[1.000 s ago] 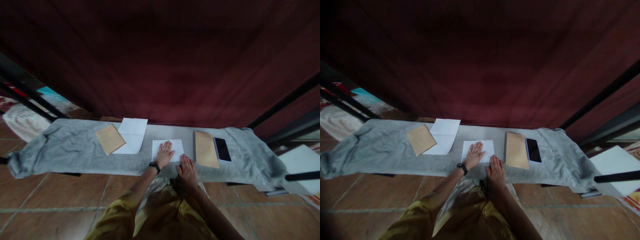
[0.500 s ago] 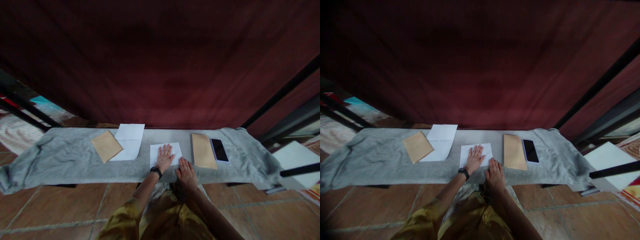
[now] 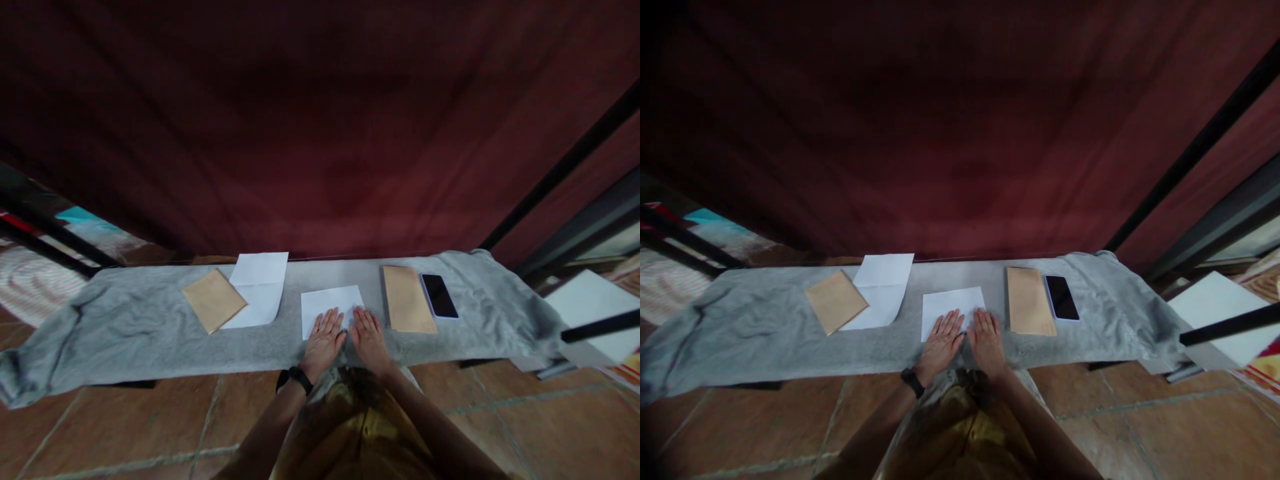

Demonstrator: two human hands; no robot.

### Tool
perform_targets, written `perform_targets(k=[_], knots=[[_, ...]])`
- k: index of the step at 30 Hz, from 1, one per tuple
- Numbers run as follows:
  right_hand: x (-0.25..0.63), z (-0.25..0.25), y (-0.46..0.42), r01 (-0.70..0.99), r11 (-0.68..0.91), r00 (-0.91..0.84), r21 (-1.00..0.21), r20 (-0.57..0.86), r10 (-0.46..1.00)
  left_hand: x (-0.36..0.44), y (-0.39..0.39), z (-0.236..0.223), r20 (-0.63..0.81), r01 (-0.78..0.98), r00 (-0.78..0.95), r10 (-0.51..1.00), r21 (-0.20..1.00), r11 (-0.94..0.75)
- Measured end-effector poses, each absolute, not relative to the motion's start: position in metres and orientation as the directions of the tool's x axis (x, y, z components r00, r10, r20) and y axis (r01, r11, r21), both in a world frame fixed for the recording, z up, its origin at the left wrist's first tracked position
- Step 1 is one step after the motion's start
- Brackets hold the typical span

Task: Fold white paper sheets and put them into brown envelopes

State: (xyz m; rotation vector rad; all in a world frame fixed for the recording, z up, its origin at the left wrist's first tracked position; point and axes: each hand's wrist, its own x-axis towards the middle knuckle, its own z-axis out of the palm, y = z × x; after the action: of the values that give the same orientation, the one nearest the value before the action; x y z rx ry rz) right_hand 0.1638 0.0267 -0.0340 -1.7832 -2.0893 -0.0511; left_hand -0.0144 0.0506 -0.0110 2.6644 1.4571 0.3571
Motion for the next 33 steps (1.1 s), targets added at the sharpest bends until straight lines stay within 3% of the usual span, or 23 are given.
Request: perform_targets(k=[7,12,19,24,28,33], knots=[[0.119,-0.024,0.086,0.922,0.277,-0.227,-0.269,0.204,0.952,-0.023,0.076,-0.012,0.128,0.904,0.366,0.922,0.186,-0.385],[0.118,-0.031,0.105,0.929,0.293,-0.227,-0.225,0.278,0.933,-0.034,0.085,-0.017,0.17,0.943,0.257,0.951,0.173,-0.285],[0.144,-0.039,0.11,0.968,0.136,-0.074,-0.211,0.278,0.958,-0.044,0.082,-0.023,0.234,0.964,0.063,0.97,0.239,-0.12],[0.163,-0.046,0.099,0.973,0.103,-0.027,-0.207,0.341,0.94,-0.054,0.07,-0.023,0.325,0.938,-0.011,0.946,0.332,-0.103],[0.169,-0.051,0.088,0.975,0.087,-0.001,-0.206,0.384,0.923,-0.061,0.061,-0.021,0.269,0.911,-0.057,0.961,0.408,-0.06],[0.168,-0.046,0.082,0.971,0.071,0.02,-0.23,0.372,0.928,-0.066,0.065,-0.016,0.117,0.715,-0.146,0.982,0.699,0.023]])
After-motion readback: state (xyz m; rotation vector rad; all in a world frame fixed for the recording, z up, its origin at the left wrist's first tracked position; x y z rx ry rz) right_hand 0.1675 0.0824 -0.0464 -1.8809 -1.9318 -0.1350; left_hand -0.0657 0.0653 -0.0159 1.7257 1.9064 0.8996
